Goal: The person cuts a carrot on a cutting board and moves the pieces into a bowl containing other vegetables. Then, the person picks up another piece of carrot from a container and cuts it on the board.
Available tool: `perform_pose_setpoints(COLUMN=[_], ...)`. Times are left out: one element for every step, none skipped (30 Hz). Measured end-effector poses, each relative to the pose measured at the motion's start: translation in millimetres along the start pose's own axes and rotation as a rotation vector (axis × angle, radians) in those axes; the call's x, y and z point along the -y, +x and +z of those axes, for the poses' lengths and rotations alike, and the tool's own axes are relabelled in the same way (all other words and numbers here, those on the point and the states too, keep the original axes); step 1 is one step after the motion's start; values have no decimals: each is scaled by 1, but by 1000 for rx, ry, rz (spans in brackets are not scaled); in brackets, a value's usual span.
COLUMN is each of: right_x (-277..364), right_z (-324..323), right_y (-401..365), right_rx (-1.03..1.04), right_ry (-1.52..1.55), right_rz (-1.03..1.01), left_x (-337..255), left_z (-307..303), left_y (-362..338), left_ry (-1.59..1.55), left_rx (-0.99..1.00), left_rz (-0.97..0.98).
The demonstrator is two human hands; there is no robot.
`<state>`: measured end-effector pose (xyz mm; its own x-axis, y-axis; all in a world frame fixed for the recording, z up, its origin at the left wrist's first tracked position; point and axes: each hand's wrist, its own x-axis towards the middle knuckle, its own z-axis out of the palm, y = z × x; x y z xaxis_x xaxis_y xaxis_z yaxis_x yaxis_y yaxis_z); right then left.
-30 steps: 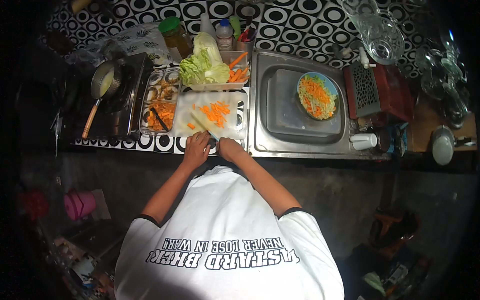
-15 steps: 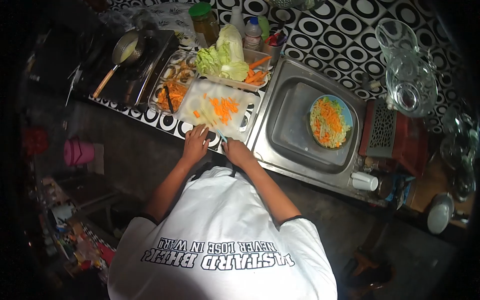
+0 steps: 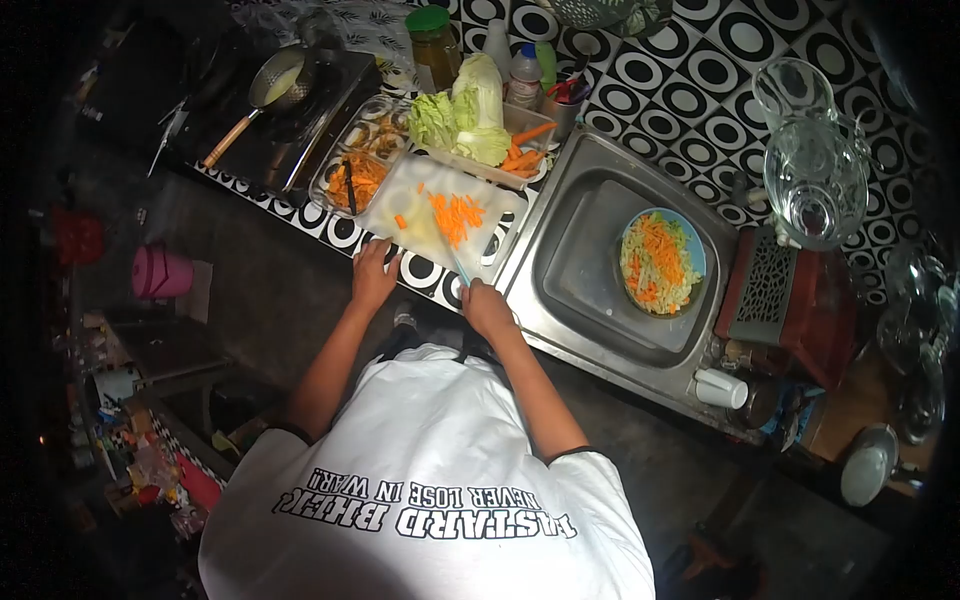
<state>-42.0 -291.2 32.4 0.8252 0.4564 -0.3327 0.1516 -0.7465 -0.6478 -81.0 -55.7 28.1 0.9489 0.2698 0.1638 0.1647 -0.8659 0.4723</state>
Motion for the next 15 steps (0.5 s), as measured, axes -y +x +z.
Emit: perform_pose_setpoints(right_x=[1, 4, 5, 7, 10, 13, 16, 20, 25, 31, 33, 34, 36, 37, 44], right_z=[-1, -2, -2, 0, 3, 6, 9, 13, 17, 19, 25, 31, 38, 45, 46], right_y=[-2, -4, -3, -4, -6, -8, -9, -10, -11, -13, -13, -13, -13, -14, -15], right_rx=[-8, -18, -32, -44, -43, -42, -54, -50, -44, -44, -52, -99, -144, -168, -176], right_ry=[-1, -4, -8, -10, -27, -44, -49, -52, -52, -18, -16, -10, -4, -8, -7], right_rz=[12, 14, 14, 24, 27, 29, 38, 45, 53, 74, 89, 85, 82, 102, 122], left_x=[1, 3, 5, 7, 9, 11, 14, 16, 19, 22, 26, 28, 30, 32, 35], left_z=[1, 2, 3, 5, 5, 6, 7, 8, 9, 10, 11, 11, 10, 10, 11], left_y=[8, 16, 23, 30, 36, 41, 46, 49, 52, 55, 58, 61, 62, 64, 65], left_ry=[6, -8, -17, -23, -31, -5, -16, 6, 29, 13, 6, -5, -16, -33, -43], left_rx=[-27, -13, -9, 1, 11, 44, 45, 74, 107, 98, 108, 119, 133, 152, 165], left_rz=[14, 15, 27, 17, 6, 3, 16, 37, 58, 87, 100, 123, 145, 160, 173])
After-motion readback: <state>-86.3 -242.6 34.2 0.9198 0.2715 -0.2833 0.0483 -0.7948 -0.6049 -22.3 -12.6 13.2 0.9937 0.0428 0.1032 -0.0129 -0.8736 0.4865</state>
